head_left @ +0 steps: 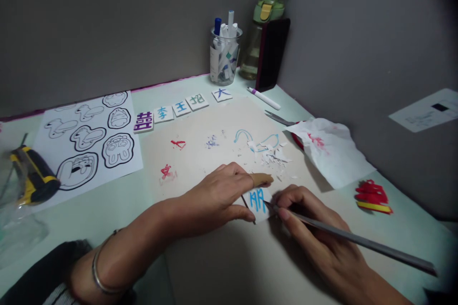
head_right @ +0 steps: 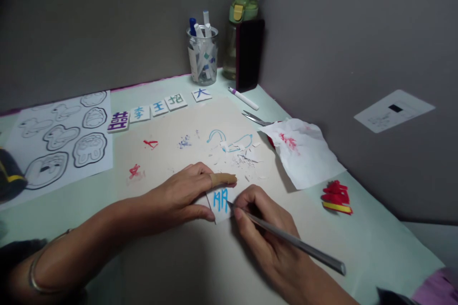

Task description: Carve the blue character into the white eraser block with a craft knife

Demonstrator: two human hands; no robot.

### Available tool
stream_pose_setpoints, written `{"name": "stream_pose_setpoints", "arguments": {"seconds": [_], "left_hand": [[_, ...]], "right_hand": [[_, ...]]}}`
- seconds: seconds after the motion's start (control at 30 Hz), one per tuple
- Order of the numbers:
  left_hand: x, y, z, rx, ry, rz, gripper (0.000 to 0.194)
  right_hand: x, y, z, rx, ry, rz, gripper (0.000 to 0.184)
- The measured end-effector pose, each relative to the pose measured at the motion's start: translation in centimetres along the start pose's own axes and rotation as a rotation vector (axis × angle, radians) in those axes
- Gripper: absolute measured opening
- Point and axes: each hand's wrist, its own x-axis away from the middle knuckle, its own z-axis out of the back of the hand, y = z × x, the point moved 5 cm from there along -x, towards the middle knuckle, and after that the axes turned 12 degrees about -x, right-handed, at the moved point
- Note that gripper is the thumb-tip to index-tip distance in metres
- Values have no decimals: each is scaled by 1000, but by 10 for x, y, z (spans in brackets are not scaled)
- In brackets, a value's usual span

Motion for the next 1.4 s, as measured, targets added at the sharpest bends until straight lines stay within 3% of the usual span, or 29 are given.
{"name": "stream_pose_setpoints", "arguments": {"seconds": [0.3,1.4], "left_hand": [[-1,-2,-1,9,7,6,59],[-3,-4,-3,42,5,27,53]], "right_hand": [[4,6,-1,-44,-78,-60,18],[6,12,-3,-111,-153,-129,24]]}}
